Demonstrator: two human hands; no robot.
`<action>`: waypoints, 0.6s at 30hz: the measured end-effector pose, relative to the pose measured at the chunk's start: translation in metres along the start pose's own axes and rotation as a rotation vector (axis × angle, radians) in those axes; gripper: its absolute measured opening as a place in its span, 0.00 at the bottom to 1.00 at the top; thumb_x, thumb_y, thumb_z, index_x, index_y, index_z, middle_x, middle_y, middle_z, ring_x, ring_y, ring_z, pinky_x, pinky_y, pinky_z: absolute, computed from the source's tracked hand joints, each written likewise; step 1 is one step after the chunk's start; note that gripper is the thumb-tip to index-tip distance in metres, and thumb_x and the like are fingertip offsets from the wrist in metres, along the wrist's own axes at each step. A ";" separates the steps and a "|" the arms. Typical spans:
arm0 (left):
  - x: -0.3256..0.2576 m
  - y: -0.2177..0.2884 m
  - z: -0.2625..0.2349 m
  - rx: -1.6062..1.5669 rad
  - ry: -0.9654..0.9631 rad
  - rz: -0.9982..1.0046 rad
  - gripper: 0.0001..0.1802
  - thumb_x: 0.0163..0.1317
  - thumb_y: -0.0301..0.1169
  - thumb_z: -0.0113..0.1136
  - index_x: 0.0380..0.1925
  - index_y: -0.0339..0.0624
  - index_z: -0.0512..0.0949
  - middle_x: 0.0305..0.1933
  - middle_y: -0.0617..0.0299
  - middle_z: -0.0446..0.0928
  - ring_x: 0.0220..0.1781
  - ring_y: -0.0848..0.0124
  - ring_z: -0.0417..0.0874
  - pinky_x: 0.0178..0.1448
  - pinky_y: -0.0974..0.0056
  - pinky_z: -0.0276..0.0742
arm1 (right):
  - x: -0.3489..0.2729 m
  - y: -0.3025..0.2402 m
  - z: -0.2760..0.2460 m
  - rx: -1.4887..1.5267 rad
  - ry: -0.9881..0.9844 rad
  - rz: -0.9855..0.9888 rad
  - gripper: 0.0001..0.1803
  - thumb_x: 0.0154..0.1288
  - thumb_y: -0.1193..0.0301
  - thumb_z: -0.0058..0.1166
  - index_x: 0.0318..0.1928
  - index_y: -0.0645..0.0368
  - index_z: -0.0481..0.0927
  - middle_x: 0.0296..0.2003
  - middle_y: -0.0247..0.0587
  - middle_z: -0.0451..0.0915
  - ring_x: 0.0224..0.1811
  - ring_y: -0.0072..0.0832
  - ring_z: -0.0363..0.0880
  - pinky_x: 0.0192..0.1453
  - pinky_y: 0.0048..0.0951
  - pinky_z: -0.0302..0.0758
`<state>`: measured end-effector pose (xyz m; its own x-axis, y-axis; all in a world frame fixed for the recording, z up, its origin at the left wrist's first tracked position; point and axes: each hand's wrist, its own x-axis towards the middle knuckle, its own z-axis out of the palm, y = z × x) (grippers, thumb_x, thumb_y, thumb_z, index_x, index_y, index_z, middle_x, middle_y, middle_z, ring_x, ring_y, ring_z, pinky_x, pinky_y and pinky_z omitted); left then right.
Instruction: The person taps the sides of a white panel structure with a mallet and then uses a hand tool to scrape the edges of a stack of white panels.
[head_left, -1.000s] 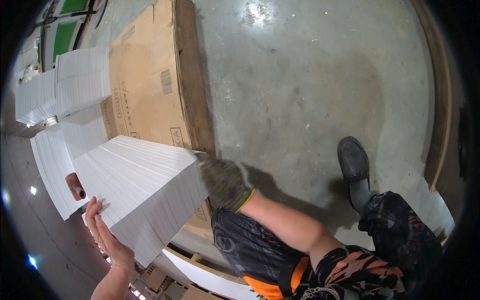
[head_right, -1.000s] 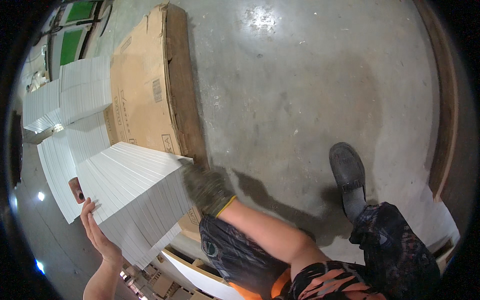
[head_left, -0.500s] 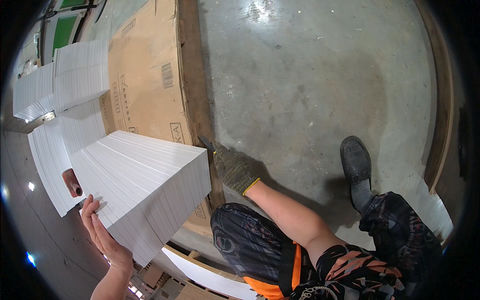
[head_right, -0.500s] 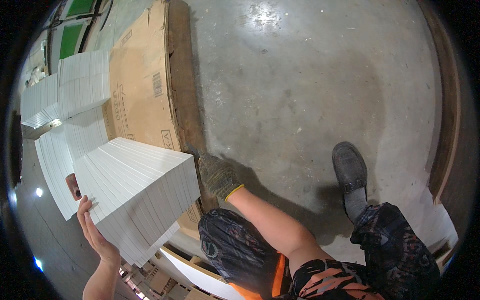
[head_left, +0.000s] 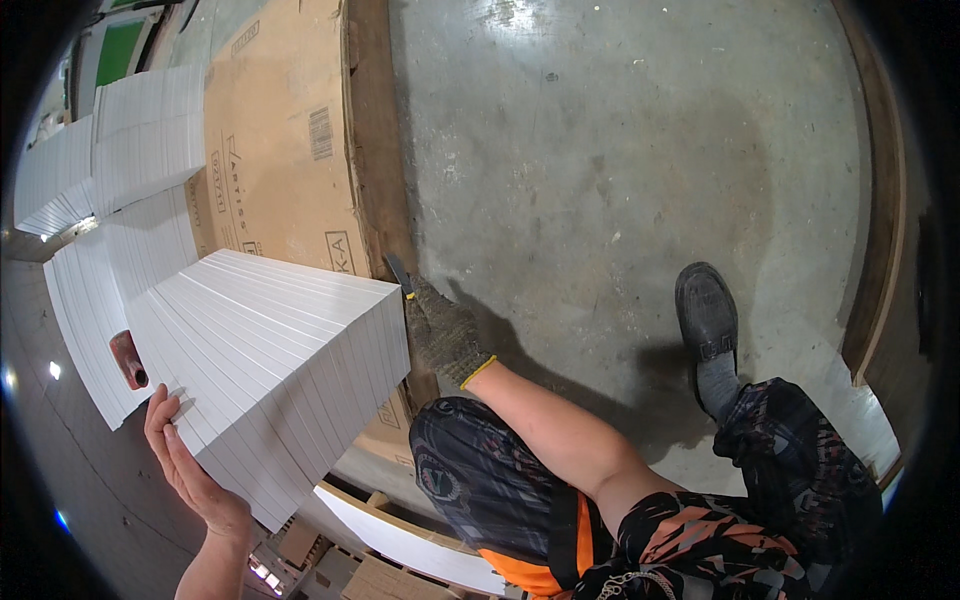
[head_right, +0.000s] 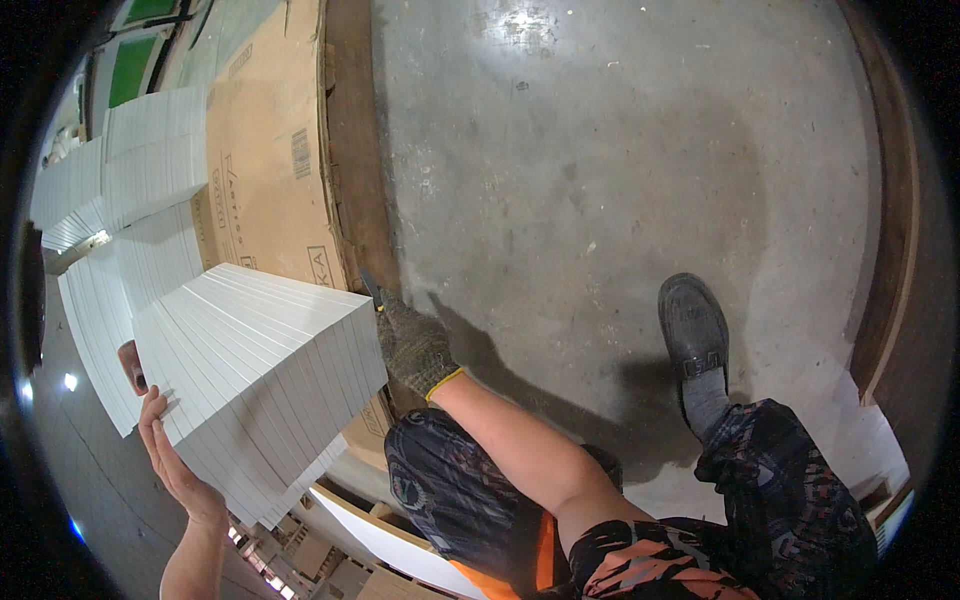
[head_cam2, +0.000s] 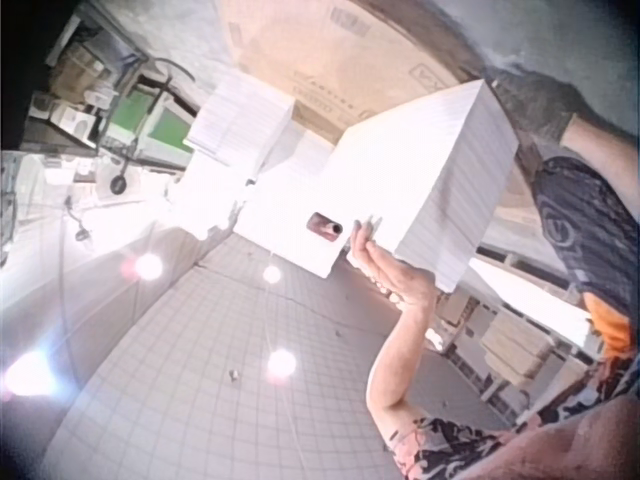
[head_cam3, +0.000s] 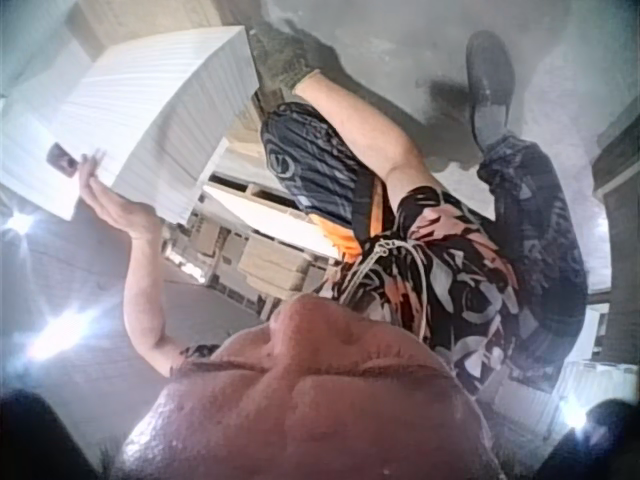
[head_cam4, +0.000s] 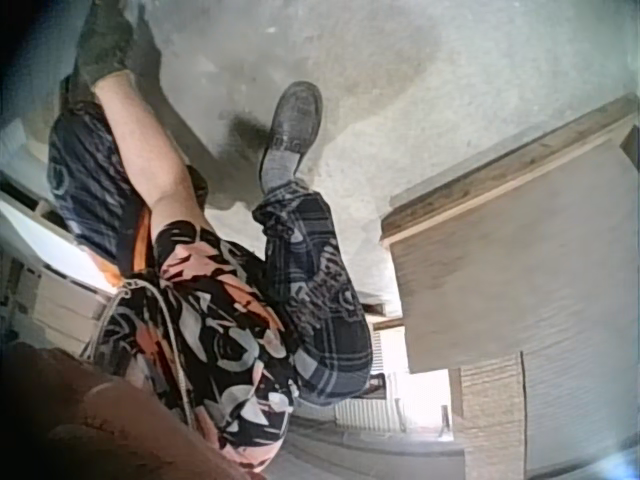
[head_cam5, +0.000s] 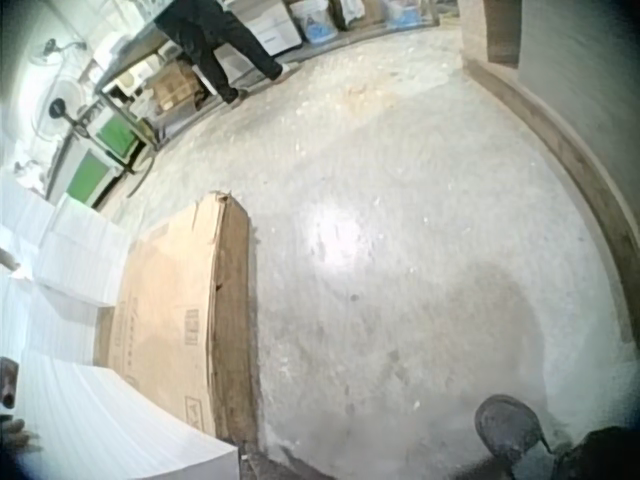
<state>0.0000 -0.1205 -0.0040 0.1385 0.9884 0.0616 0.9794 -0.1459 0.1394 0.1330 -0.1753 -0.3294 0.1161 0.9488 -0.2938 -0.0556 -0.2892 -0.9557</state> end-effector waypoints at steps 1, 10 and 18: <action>0.000 0.000 0.001 0.000 0.002 0.000 0.22 0.76 0.35 0.28 0.53 0.36 0.72 0.67 0.49 0.66 0.69 0.61 0.64 0.74 0.59 0.53 | 0.000 0.007 0.005 0.006 0.019 -0.020 0.27 0.74 0.61 0.41 0.69 0.57 0.64 0.37 0.63 0.81 0.37 0.53 0.82 0.44 0.53 0.76; 0.006 0.010 0.004 -0.014 -0.016 0.003 0.22 0.76 0.35 0.27 0.52 0.35 0.71 0.67 0.48 0.66 0.70 0.61 0.64 0.74 0.59 0.53 | -0.018 0.010 0.044 -1.059 0.225 -0.731 0.12 0.69 0.70 0.48 0.46 0.65 0.77 0.22 0.42 0.74 0.24 0.38 0.77 0.31 0.33 0.77; -0.003 -0.009 -0.009 0.111 -0.037 0.055 0.23 0.76 0.34 0.26 0.53 0.33 0.71 0.66 0.48 0.67 0.71 0.59 0.63 0.75 0.57 0.52 | -0.036 -0.106 0.012 -0.558 0.021 -0.554 0.08 0.68 0.72 0.48 0.40 0.63 0.78 0.26 0.37 0.77 0.25 0.32 0.79 0.28 0.34 0.77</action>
<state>-0.0108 -0.1224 0.0033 0.1962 0.9801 0.0294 0.9801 -0.1969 0.0263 0.1225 -0.1771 -0.2177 0.0005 0.9725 0.2329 0.5217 0.1985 -0.8297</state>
